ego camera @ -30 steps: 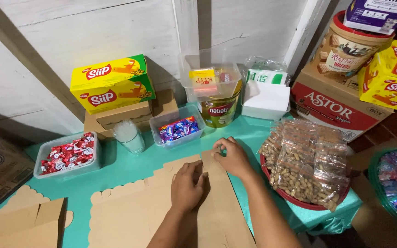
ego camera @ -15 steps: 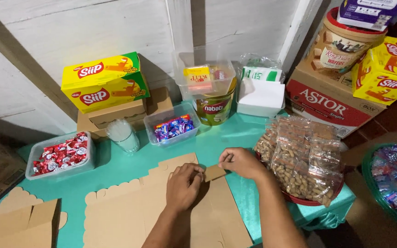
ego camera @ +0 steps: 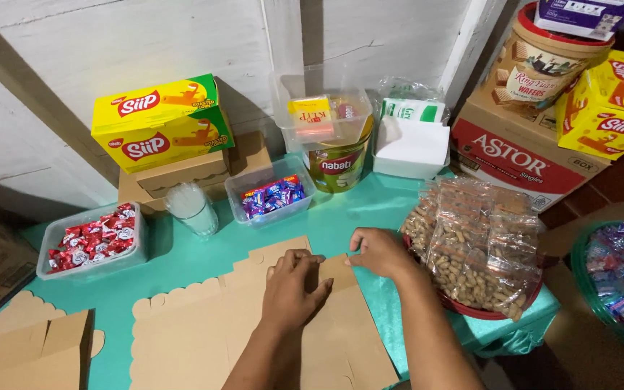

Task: The person is seen folding flat cardboard templates into small boxes, likely for packaging snacks. They carefully fold along the pre-scored lines and tuck in the flaps to secure the box shape.

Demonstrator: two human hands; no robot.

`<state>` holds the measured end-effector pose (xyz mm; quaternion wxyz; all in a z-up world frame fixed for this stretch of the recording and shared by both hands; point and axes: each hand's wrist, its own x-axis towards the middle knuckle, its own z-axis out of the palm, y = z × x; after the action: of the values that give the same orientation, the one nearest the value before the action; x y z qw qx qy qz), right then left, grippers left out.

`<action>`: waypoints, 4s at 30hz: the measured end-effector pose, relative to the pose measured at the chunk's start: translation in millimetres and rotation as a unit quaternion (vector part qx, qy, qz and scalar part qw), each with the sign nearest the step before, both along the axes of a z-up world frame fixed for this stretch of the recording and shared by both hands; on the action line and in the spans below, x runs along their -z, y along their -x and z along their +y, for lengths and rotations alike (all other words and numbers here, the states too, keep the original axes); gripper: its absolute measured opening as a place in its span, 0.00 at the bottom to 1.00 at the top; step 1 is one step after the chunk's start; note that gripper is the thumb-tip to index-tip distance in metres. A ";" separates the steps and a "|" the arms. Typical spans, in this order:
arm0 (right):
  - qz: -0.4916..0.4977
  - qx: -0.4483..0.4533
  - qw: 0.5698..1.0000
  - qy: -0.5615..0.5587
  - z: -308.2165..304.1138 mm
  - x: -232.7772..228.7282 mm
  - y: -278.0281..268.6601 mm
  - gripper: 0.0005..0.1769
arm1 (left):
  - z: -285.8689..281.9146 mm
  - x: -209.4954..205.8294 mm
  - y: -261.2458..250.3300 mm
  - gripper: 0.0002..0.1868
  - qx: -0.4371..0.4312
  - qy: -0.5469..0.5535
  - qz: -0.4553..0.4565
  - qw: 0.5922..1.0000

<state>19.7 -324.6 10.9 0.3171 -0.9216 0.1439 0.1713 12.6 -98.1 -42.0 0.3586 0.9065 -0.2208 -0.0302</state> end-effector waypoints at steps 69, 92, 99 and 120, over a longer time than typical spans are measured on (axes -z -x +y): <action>-0.292 -0.191 0.937 0.030 71.8 30.0 -9.2 0.25 | 121.2 -62.7 75.1 0.23 0.015 0.073 0.005 0.997; 0.063 -0.354 0.904 0.232 196.5 -47.6 54.4 0.46 | 210.0 -36.9 81.0 0.37 -0.100 -0.246 0.089 0.960; 0.074 -0.356 0.892 0.269 207.8 -14.4 89.0 0.49 | 193.8 -41.2 77.8 0.39 -0.135 -0.242 0.068 0.958; -0.044 -0.312 0.936 0.157 180.6 5.2 77.5 0.38 | 176.8 -27.6 66.6 0.39 -0.030 -0.113 -0.020 0.993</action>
<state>-57.8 -144.0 5.7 0.1052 -0.9649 -0.1398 0.1961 -54.1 78.6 -14.3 0.2507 0.9478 -0.1952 -0.0262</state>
